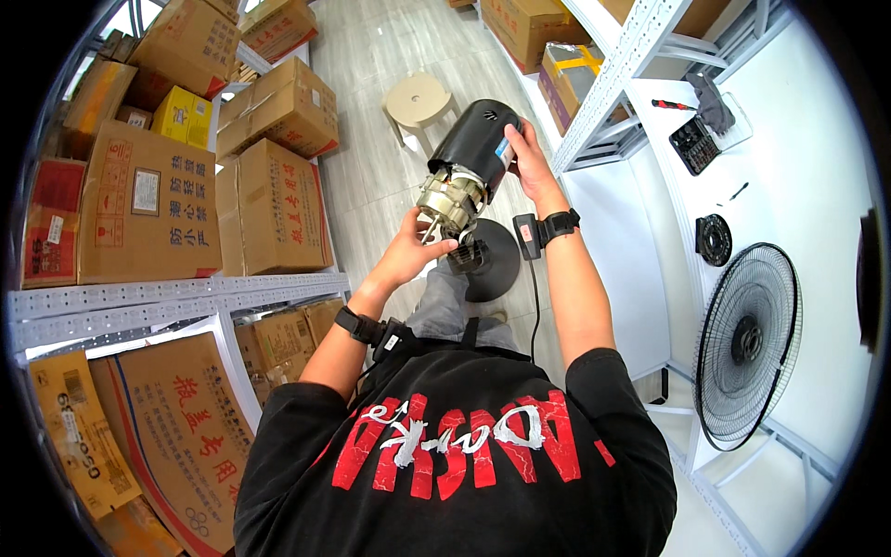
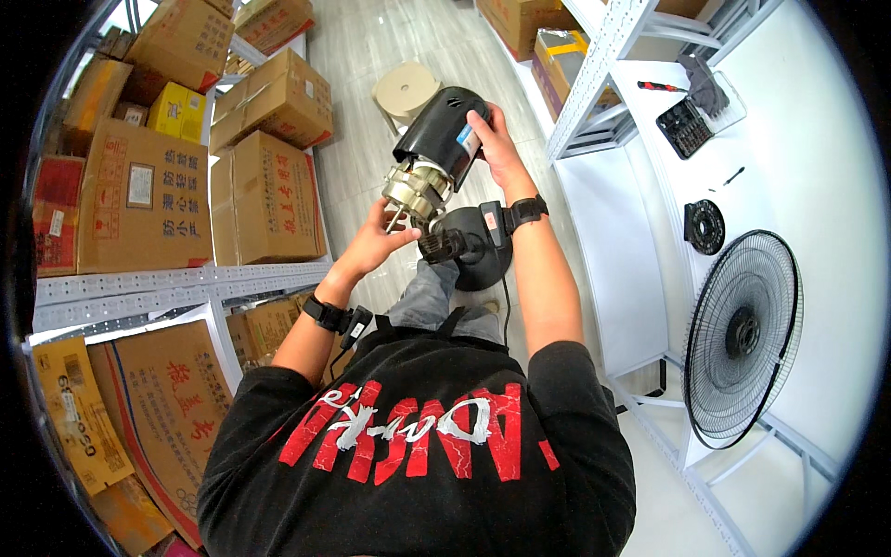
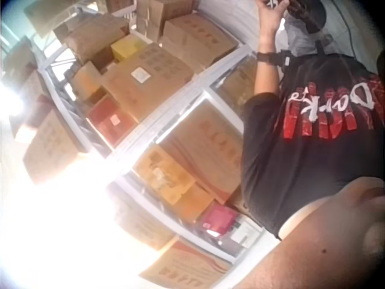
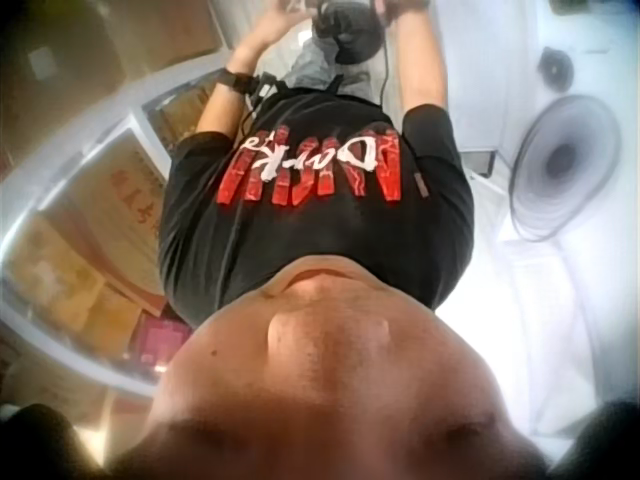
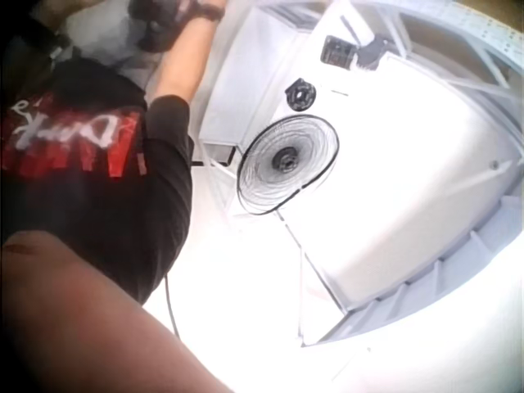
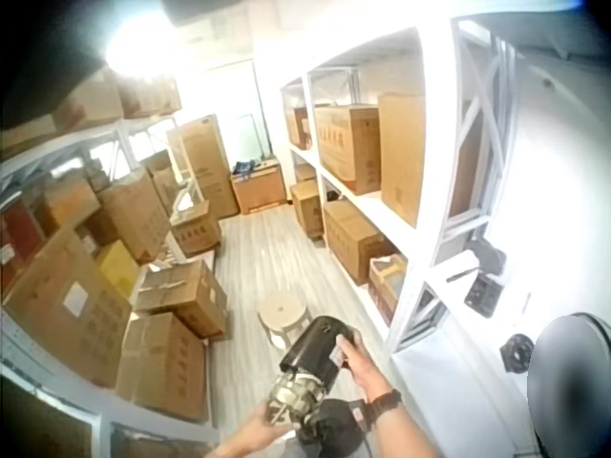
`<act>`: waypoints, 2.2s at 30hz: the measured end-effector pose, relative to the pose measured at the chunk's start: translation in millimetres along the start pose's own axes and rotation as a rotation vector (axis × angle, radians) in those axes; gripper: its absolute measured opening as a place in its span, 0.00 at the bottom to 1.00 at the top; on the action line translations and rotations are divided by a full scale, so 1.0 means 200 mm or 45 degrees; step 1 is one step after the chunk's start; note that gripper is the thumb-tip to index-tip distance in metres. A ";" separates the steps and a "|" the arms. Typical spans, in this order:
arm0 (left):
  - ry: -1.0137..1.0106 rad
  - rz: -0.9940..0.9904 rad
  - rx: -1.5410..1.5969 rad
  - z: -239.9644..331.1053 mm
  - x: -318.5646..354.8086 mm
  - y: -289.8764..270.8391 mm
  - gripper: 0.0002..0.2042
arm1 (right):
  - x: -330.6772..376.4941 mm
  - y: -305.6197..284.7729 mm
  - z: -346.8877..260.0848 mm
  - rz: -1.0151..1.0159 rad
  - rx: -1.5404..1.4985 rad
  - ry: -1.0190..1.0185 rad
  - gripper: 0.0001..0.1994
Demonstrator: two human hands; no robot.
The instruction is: The person uses a screwdriver to tighten screws on a motor housing, then attaches a black cylindrical casing to the motor. The person rotates the motor to align and secure the casing.
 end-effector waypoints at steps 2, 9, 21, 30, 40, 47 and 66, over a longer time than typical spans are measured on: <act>0.017 0.022 0.025 0.00 0.00 0.00 0.53 | 0.02 0.05 0.00 -0.038 0.047 0.011 0.37; 0.020 0.024 0.065 -0.02 0.00 0.00 0.54 | 0.08 0.08 -0.02 -0.069 0.120 0.005 0.36; 0.068 -0.010 0.169 0.04 -0.01 0.03 0.47 | 0.11 0.05 -0.03 -0.041 0.232 -0.069 0.36; 0.269 0.172 0.055 0.01 -0.01 0.02 0.46 | 0.15 0.09 -0.01 -0.094 0.237 -0.062 0.37; 0.241 0.130 0.288 0.00 0.00 0.04 0.47 | 0.19 0.12 -0.09 -0.091 0.250 -0.051 0.38; 0.157 0.232 0.263 0.02 0.02 0.03 0.41 | 0.15 0.23 -0.11 -0.123 0.374 -0.174 0.42; 0.218 0.212 0.238 -0.01 0.00 0.01 0.45 | 0.22 0.17 -0.09 0.076 0.217 -0.323 0.34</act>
Point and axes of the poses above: each hand's wrist, its own x-axis away from the middle knuckle, its own y-axis out of the palm, z = x × y, the point moved 5 cm from there along -x, towards the middle knuckle, and after that the axes turned 10 degrees about y, right-handed, at the moved point
